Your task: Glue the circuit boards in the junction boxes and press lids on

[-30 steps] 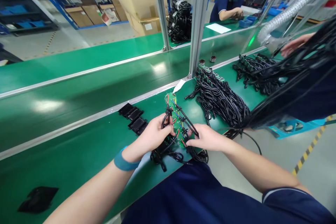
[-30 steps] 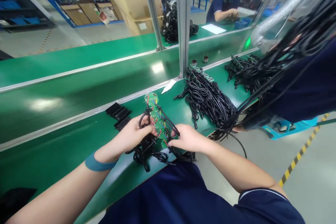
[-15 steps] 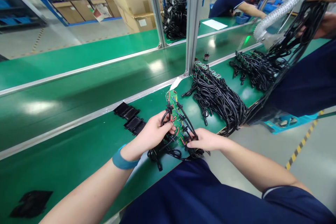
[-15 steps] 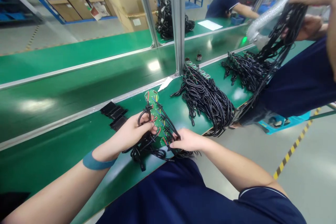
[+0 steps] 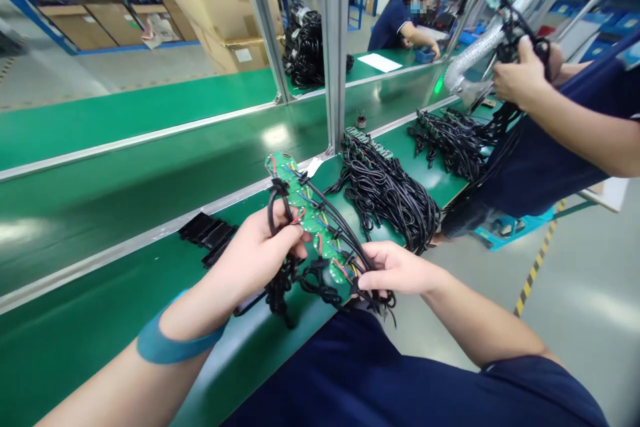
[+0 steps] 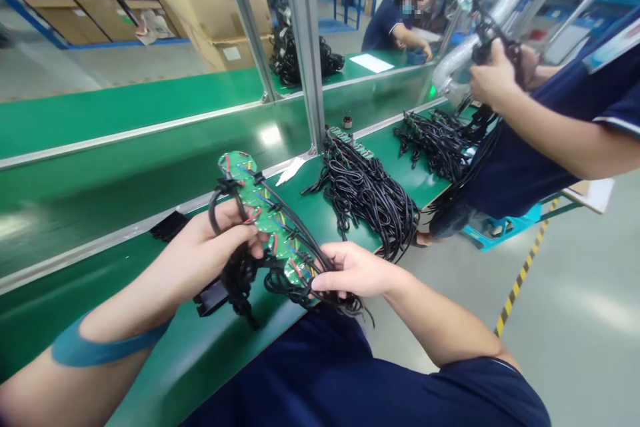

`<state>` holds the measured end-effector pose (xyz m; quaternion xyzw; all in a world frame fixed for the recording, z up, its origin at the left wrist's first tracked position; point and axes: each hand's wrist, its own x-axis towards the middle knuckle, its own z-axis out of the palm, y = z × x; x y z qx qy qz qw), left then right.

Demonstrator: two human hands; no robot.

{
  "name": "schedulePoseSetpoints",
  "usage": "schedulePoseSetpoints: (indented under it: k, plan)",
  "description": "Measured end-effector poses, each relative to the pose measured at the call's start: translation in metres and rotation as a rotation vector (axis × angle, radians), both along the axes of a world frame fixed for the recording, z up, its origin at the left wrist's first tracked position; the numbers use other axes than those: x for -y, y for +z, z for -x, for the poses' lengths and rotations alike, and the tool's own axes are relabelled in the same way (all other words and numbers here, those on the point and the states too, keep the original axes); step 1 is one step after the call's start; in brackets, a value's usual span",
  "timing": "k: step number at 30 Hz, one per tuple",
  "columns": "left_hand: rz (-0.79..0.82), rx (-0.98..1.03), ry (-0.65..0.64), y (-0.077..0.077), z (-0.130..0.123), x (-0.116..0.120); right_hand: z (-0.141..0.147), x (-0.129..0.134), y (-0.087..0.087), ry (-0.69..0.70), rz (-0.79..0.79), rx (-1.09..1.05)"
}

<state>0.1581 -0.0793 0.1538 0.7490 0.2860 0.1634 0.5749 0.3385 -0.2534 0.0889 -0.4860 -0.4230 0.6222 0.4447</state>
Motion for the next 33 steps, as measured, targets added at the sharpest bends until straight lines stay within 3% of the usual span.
schedulePoseSetpoints:
  k: [5,9,13,18,21,24,30,33]
  plan:
    - [0.259,-0.006,0.025,0.013,0.009,0.001,0.007,-0.005,0.011,-0.123,-0.043,0.031]
    - [0.420,0.105,-0.179,0.005,0.033,-0.005,0.013,-0.011,0.011,-0.110,-0.093,0.041]
    - [0.490,0.220,-0.349,-0.022,0.064,-0.004,0.024,-0.018,0.015,-0.065,-0.107,0.060]
    - [0.661,0.493,-0.239,-0.078,0.090,0.010,0.042,-0.030,0.019,-0.032,-0.113,0.027]
    - [0.578,0.503,-0.265,-0.093,0.101,0.013,0.052,-0.034,0.019,0.003,-0.109,0.000]
    - [0.427,0.347,-0.409,-0.082,0.110,0.013,0.062,-0.037,0.020,0.059,-0.087,0.017]
    - [0.741,0.337,-0.656,-0.048,0.131,0.013,0.077,-0.043,0.038,0.094,-0.143,0.178]
    - [0.619,0.255,-0.719,-0.035,0.136,0.011,0.088,-0.049,0.047,0.078,-0.182,0.298]
